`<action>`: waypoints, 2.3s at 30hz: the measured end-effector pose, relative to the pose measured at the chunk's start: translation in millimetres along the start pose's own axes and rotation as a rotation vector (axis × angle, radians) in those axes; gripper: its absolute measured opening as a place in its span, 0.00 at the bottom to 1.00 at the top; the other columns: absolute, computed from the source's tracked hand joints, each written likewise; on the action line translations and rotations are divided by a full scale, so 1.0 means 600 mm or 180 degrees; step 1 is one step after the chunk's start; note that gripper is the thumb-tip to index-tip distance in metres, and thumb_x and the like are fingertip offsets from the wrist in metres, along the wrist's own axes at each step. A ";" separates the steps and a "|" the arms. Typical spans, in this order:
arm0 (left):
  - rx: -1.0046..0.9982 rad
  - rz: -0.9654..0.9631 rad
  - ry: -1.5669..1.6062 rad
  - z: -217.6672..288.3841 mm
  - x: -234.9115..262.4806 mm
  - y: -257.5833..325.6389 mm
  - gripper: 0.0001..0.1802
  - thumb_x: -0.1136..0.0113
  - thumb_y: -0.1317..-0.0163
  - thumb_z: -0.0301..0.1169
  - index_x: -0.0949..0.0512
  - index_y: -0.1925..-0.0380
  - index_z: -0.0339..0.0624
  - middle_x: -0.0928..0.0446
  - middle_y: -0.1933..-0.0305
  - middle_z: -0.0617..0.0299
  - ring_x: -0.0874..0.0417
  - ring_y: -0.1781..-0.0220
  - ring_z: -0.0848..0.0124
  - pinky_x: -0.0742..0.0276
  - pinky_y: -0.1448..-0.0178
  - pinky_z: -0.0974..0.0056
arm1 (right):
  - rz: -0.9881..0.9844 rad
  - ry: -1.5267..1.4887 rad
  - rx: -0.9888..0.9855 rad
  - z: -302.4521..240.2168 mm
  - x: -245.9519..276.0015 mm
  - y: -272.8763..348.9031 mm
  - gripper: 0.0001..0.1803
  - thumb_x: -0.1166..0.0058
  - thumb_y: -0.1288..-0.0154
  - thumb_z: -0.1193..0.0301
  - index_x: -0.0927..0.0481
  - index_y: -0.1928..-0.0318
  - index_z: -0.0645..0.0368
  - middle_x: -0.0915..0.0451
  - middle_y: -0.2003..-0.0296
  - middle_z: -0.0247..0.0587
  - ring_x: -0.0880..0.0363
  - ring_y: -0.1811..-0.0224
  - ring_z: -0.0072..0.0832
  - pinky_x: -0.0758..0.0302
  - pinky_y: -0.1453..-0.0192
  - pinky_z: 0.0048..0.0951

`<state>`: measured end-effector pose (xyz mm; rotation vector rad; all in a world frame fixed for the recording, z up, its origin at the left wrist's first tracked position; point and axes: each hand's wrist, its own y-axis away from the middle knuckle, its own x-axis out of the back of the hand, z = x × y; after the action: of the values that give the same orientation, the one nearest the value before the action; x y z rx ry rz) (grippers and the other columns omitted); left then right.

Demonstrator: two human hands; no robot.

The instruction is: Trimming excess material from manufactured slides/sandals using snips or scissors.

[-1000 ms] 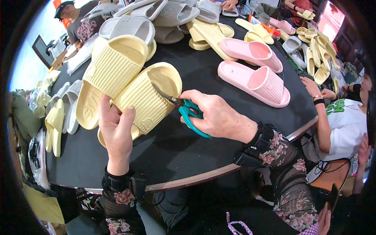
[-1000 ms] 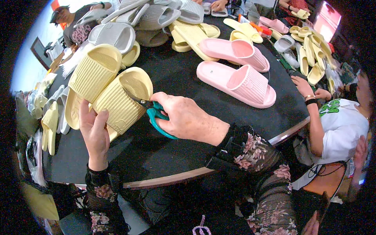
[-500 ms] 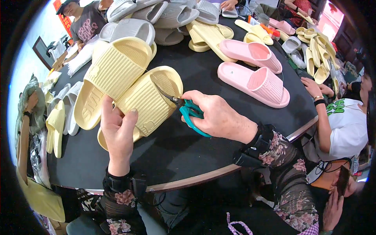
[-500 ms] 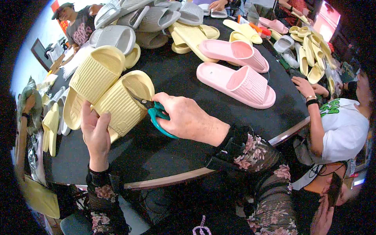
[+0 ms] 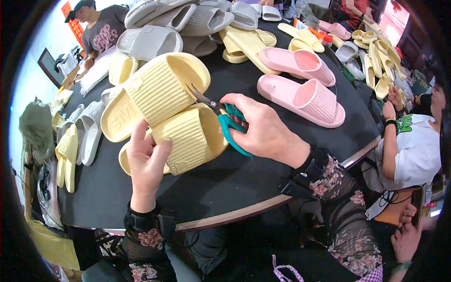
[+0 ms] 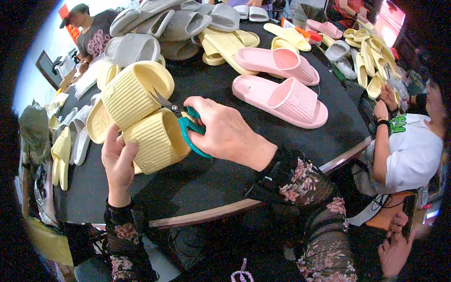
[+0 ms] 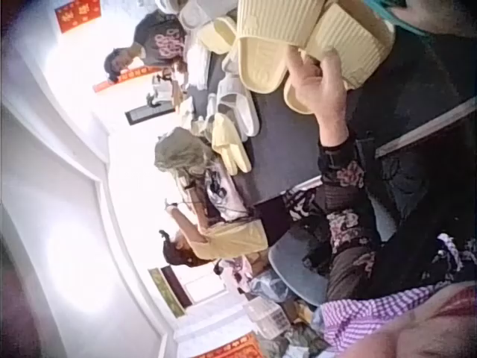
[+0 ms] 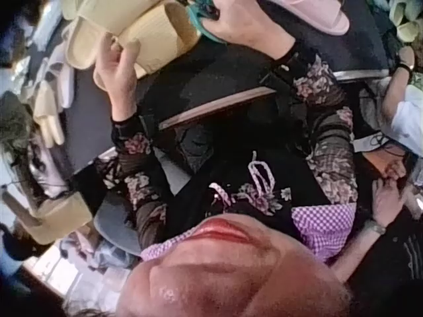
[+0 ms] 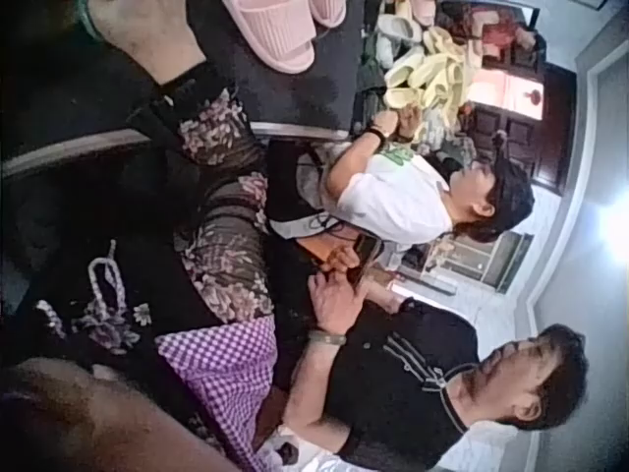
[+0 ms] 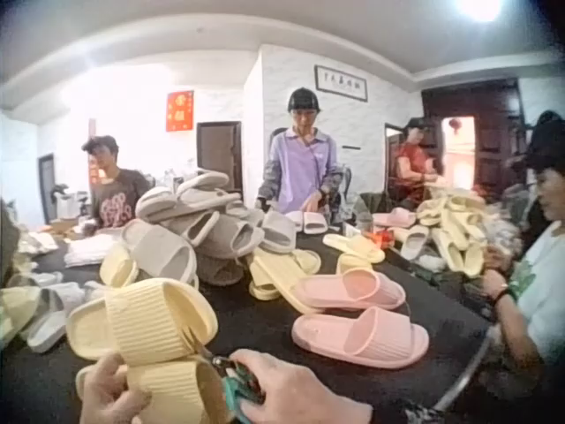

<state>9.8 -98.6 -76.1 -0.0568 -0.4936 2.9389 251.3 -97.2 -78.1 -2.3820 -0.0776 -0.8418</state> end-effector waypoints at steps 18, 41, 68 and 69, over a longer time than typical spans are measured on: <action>0.0102 -0.0372 -0.0282 0.001 -0.004 0.003 0.31 0.53 0.47 0.13 0.39 0.39 0.27 0.23 0.51 0.51 0.21 0.54 0.74 0.27 0.52 0.72 | 0.0044 0.0013 -0.0072 -0.005 0.009 -0.003 0.22 0.38 0.45 0.73 0.28 0.50 0.63 0.22 0.69 0.45 0.20 0.70 0.27 0.23 0.63 0.27; 0.0062 -0.0511 -0.0344 -0.004 -0.003 0.001 0.32 0.53 0.46 0.12 0.40 0.38 0.26 0.24 0.47 0.50 0.22 0.48 0.71 0.28 0.46 0.70 | 0.0253 -0.0146 0.0102 0.008 0.007 -0.007 0.21 0.42 0.45 0.72 0.30 0.51 0.63 0.22 0.68 0.53 0.19 0.68 0.45 0.23 0.65 0.39; 0.0131 0.0047 0.0214 0.007 0.013 -0.041 0.31 0.48 0.44 0.17 0.40 0.37 0.30 0.22 0.51 0.50 0.21 0.52 0.68 0.26 0.47 0.67 | 0.0162 -0.1388 -0.1306 0.080 -0.023 -0.019 0.24 0.40 0.43 0.65 0.26 0.52 0.70 0.20 0.70 0.45 0.23 0.75 0.24 0.28 0.73 0.25; 0.0040 0.0102 0.0165 0.015 0.008 -0.049 0.31 0.49 0.44 0.16 0.40 0.37 0.30 0.22 0.51 0.50 0.21 0.52 0.68 0.26 0.46 0.67 | -0.0028 -0.1565 -0.1439 0.079 -0.023 -0.019 0.24 0.43 0.40 0.63 0.28 0.50 0.70 0.23 0.73 0.36 0.28 0.81 0.17 0.32 0.83 0.18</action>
<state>8.7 -73.4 -58.1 -0.1403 -0.4708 2.9631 263.5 -59.6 -109.4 -2.9716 -0.1017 -0.2725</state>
